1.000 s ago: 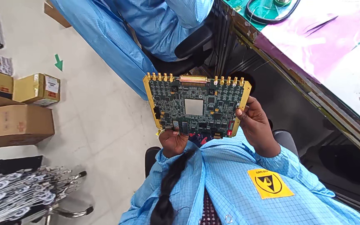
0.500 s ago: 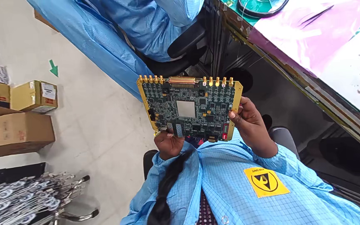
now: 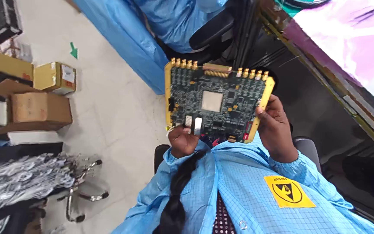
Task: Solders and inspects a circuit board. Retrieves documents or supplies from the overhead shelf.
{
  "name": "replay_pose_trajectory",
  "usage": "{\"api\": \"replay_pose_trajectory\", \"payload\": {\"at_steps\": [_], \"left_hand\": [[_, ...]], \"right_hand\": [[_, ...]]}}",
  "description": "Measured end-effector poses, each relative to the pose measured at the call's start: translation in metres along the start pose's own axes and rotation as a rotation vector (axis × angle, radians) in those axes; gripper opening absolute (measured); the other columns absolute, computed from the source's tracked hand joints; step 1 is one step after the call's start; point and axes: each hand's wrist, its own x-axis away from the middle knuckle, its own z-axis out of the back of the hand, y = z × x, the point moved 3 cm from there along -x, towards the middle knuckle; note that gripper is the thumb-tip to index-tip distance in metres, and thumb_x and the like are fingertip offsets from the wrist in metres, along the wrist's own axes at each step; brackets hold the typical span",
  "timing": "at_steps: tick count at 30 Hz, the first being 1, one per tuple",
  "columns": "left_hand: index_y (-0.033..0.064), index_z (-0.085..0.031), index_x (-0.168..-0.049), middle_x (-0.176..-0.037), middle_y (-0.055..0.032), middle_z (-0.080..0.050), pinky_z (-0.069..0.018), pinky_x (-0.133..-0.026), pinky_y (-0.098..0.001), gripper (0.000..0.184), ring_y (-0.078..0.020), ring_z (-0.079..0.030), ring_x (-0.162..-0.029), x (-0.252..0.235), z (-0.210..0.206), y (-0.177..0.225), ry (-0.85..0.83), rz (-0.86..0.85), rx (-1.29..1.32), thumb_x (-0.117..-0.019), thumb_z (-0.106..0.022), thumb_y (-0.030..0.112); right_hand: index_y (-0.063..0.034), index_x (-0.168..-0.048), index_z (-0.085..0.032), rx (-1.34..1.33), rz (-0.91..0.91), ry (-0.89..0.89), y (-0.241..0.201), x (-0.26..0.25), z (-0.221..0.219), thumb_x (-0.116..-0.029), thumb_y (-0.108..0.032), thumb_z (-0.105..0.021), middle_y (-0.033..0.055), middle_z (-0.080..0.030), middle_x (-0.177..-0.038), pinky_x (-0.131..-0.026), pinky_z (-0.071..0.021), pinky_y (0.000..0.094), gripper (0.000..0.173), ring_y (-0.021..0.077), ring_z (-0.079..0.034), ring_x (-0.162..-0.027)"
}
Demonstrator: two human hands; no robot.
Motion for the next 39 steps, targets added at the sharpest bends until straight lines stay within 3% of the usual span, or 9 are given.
{"api": "replay_pose_trajectory", "payload": {"at_steps": [7, 13, 21, 28, 31, 33, 36, 37, 39], "left_hand": [[0.0109, -0.075, -0.116, -0.112, -0.0083, -0.075, -0.0590, -0.093, -0.0365, 0.030, -0.0186, -0.073, -0.104, 0.001, -0.008, 0.002, -0.125, -0.009, -0.011, -0.0879, -0.075, 0.022], [0.0112, -0.074, -0.116, -0.111, -0.0111, -0.075, -0.0600, -0.089, -0.0407, 0.040, -0.0226, -0.073, -0.102, 0.002, -0.003, -0.003, -0.048, -0.024, 0.079, -0.0835, -0.078, 0.034], [0.0070, -0.075, -0.106, -0.106, -0.0152, -0.076, -0.0611, -0.087, -0.0442, 0.030, -0.0268, -0.074, -0.099, -0.005, 0.006, -0.016, 0.046, 0.004, 0.190, -0.0810, -0.077, 0.024], [0.0086, -0.077, -0.110, -0.111, -0.0126, -0.076, -0.0599, -0.092, -0.0428, 0.030, -0.0244, -0.074, -0.104, -0.013, 0.010, -0.034, -0.064, 0.056, 0.168, -0.0853, -0.074, 0.025], [0.0141, -0.075, -0.121, -0.119, -0.0062, -0.075, -0.0559, -0.100, -0.0388, 0.035, -0.0185, -0.071, -0.112, -0.018, 0.011, -0.030, -0.145, 0.153, -0.018, -0.0922, -0.070, 0.033], [0.0158, -0.072, -0.123, -0.121, -0.0030, -0.075, -0.0543, -0.104, -0.0383, 0.041, -0.0166, -0.070, -0.114, -0.017, 0.016, -0.021, -0.134, 0.312, -0.323, -0.0923, -0.071, 0.044], [0.0017, -0.064, -0.132, -0.133, -0.0089, -0.068, -0.0487, -0.108, -0.0371, 0.070, -0.0171, -0.062, -0.125, -0.021, 0.012, 0.014, -0.376, 0.660, -0.862, -0.0962, -0.057, 0.062], [0.0028, -0.066, -0.130, -0.130, -0.0080, -0.069, -0.0500, -0.107, -0.0365, 0.066, -0.0156, -0.063, -0.122, -0.025, 0.006, 0.031, -0.467, 0.687, -0.940, -0.0985, -0.054, 0.060], [0.0169, -0.074, -0.118, -0.114, 0.0017, -0.075, -0.0563, -0.098, -0.0321, 0.048, -0.0103, -0.069, -0.110, -0.035, -0.003, 0.067, -0.457, 0.504, -1.006, -0.0996, -0.056, 0.057]], "right_hand": [[-0.0194, -0.132, -0.050, -0.140, -0.119, 0.089, 0.018, -0.009, 0.009, -0.1082, -0.010, -0.041, -0.0019, -0.069, -0.116, -0.091, -0.0612, 0.0318, 0.027, 0.0113, -0.070, -0.106], [-0.0230, -0.133, -0.049, -0.249, -0.098, 0.053, 0.026, -0.006, 0.009, -0.1098, -0.013, -0.039, -0.0020, -0.067, -0.122, -0.095, -0.0595, 0.0332, 0.028, 0.0119, -0.068, -0.113], [-0.0282, -0.141, -0.044, -0.275, -0.162, 0.145, 0.032, -0.002, 0.012, -0.1118, -0.027, -0.031, -0.0033, -0.068, -0.124, -0.099, -0.0580, 0.0357, 0.032, 0.0126, -0.067, -0.116], [-0.0222, -0.128, -0.054, -0.216, -0.051, 0.239, 0.028, -0.007, 0.035, -0.1117, -0.027, -0.031, -0.0023, -0.071, -0.113, -0.095, -0.0598, 0.0351, 0.028, 0.0117, -0.070, -0.108], [-0.0220, -0.127, -0.055, -0.202, -0.023, 0.246, 0.020, -0.018, 0.045, -0.1120, -0.026, -0.030, -0.0034, -0.072, -0.112, -0.094, -0.0600, 0.0342, 0.029, 0.0107, -0.070, -0.107], [-0.0216, -0.125, -0.056, -0.184, -0.013, 0.259, 0.016, -0.025, 0.053, -0.1118, -0.024, -0.030, -0.0043, -0.073, -0.111, -0.094, -0.0600, 0.0333, 0.029, 0.0097, -0.071, -0.106], [-0.0207, -0.123, -0.056, -0.148, 0.009, 0.258, 0.010, -0.038, 0.066, -0.1113, -0.022, -0.033, -0.0053, -0.073, -0.110, -0.094, -0.0599, 0.0314, 0.026, 0.0082, -0.071, -0.105], [-0.0206, -0.123, -0.057, -0.145, 0.013, 0.250, 0.008, -0.043, 0.070, -0.1113, -0.022, -0.034, -0.0049, -0.073, -0.110, -0.094, -0.0600, 0.0312, 0.026, 0.0082, -0.071, -0.104], [-0.0205, -0.122, -0.059, -0.146, 0.017, 0.231, 0.007, -0.052, 0.076, -0.1113, -0.022, -0.036, -0.0046, -0.073, -0.109, -0.094, -0.0599, 0.0307, 0.025, 0.0082, -0.071, -0.104]]}}
